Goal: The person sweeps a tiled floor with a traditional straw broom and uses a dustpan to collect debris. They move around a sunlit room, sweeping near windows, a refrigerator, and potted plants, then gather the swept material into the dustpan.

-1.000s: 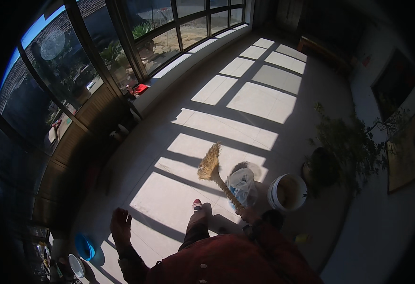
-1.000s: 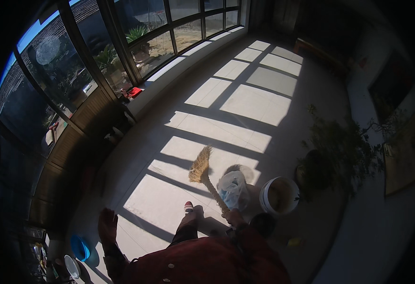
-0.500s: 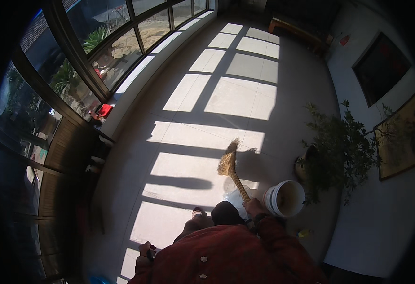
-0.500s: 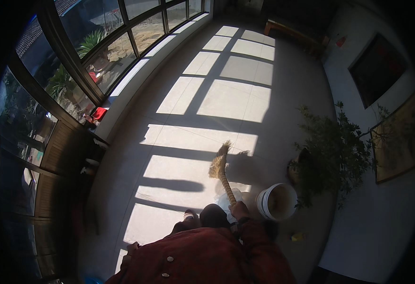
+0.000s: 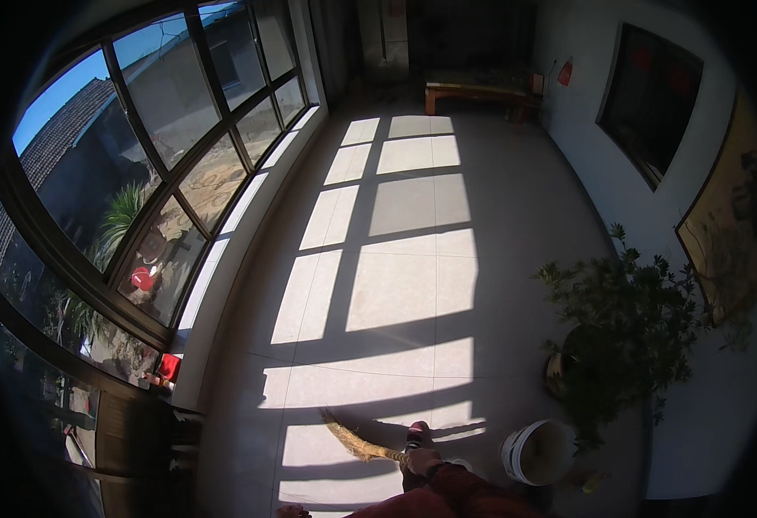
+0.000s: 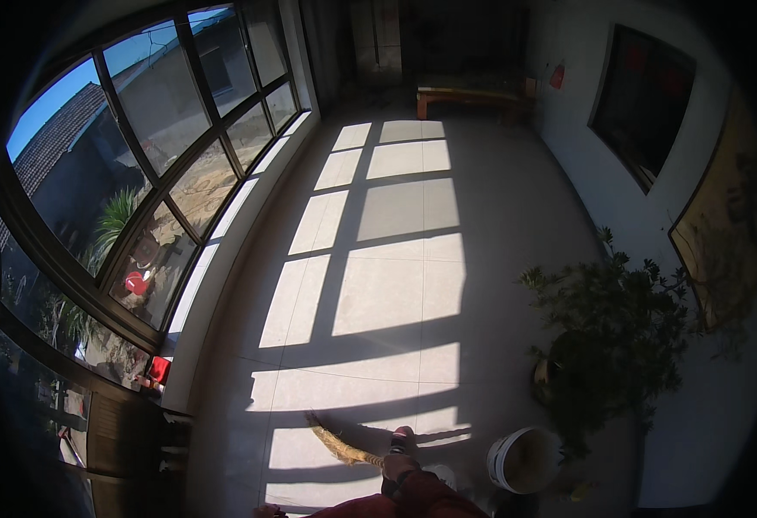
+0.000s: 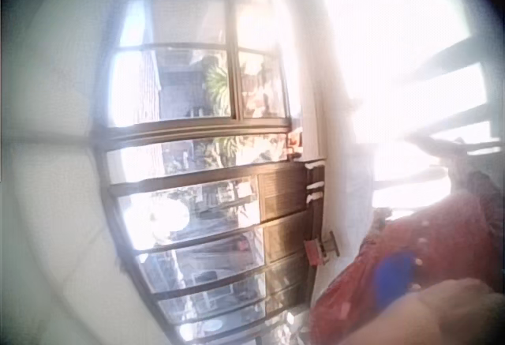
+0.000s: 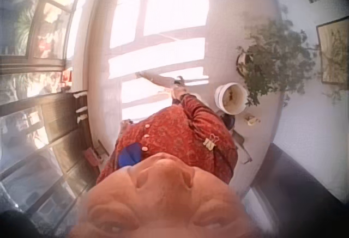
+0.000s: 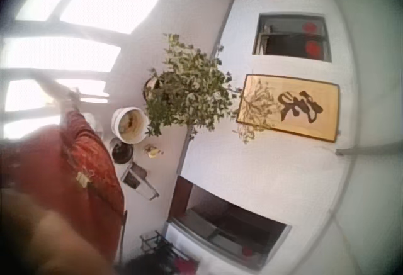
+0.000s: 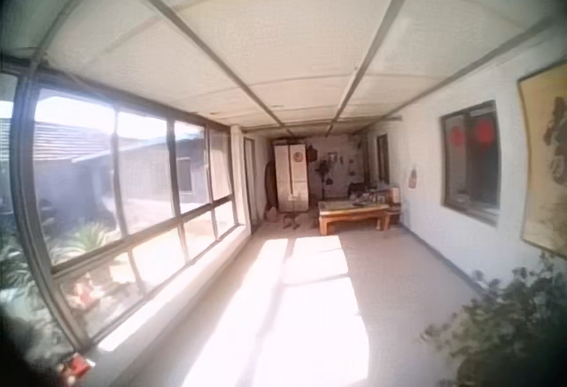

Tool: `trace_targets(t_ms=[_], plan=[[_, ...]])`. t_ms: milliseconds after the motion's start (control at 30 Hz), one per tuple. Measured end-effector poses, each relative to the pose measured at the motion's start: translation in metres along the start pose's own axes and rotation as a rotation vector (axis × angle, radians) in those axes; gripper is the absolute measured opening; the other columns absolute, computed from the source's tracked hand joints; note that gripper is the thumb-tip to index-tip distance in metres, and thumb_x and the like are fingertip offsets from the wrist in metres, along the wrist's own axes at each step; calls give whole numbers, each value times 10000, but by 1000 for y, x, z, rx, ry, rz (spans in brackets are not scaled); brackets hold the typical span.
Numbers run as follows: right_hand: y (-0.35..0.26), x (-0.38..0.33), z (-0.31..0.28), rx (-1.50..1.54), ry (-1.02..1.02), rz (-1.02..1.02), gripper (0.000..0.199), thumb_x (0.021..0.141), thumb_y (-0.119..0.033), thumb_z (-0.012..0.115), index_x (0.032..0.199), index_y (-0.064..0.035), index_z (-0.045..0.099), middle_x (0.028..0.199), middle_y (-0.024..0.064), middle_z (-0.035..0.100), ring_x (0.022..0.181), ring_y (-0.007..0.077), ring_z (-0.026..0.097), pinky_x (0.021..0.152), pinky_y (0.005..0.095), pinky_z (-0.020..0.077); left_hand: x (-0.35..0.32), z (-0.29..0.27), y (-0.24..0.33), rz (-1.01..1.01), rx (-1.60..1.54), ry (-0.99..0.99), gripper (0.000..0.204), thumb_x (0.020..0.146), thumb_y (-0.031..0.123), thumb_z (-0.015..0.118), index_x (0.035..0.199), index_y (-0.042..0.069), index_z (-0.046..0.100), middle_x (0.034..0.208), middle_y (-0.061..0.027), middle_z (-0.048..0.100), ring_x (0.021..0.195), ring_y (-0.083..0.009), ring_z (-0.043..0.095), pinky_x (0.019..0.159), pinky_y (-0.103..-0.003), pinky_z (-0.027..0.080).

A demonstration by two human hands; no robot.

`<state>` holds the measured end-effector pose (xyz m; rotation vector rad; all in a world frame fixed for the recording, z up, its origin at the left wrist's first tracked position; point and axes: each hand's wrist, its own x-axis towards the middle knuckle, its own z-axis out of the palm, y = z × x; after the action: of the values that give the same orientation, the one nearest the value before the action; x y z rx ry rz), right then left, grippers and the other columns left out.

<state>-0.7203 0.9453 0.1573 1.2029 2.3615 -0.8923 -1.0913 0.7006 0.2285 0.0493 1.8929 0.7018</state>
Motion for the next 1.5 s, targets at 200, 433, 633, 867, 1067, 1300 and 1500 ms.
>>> trace_targets(t_ms=[200, 433, 633, 867, 1067, 1300, 1500], plan=[[88, -32, -32, 327, 76, 424, 319, 853, -362, 530, 971, -91, 649, 885, 164, 675, 860, 356, 646, 742, 486, 501, 68, 18, 62, -137, 158, 12, 210, 888, 162, 549, 957, -36, 573, 798, -154, 660, 689, -279, 684, 536, -406, 555], [69, -133, -46, 337, 642, 759, 192, 829, -239, 587, 827, -64, 666, 710, 133, 667, 663, 298, 666, 574, 439, 517, 137, 59, 204, 228, 357, -211, 198, 900, 183, 557, 940, -10, 576, 772, -126, 661, 617, -256, 664, 492, -385, 528], [-29, -233, -9, 594, 722, 983, 228, 813, -249, 602, 945, -69, 649, 790, 152, 669, 764, 340, 653, 672, 466, 506, 164, 151, 286, 394, 588, -448, 207, 922, 198, 499, 1001, 10, 531, 806, -108, 635, 670, -251, 665, 519, -380, 537], [-173, -351, 70, 986, 691, 1108, 333, 765, -348, 658, 1035, -153, 666, 887, 118, 679, 886, 296, 640, 758, 408, 494, 144, 211, 224, 172, 904, -618, 213, 921, 185, 524, 1038, 7, 509, 826, -157, 648, 703, -314, 666, 583, -496, 536], [-248, -464, 135, 1101, 715, 1219, 366, 750, -397, 657, 1029, -162, 685, 869, 98, 691, 864, 277, 648, 757, 385, 493, 107, 261, 153, 221, 1148, -807, 227, 916, 186, 544, 1061, 15, 508, 843, -181, 658, 693, -334, 674, 575, -498, 547], [-311, -578, 225, 1045, 644, 1518, 284, 711, -347, 679, 929, -168, 716, 835, 86, 691, 843, 273, 661, 741, 395, 521, 40, 324, 78, 331, 1226, -754, 231, 931, 222, 500, 981, -1, 533, 772, -154, 640, 654, -314, 661, 553, -470, 549], [-366, -719, 308, 1116, 662, 1631, 231, 763, -356, 670, 858, -146, 687, 732, 42, 663, 762, 242, 659, 689, 396, 518, -78, 336, -60, 368, 1347, -796, 264, 941, 251, 512, 1040, 6, 519, 837, -154, 630, 748, -321, 661, 600, -462, 544]])
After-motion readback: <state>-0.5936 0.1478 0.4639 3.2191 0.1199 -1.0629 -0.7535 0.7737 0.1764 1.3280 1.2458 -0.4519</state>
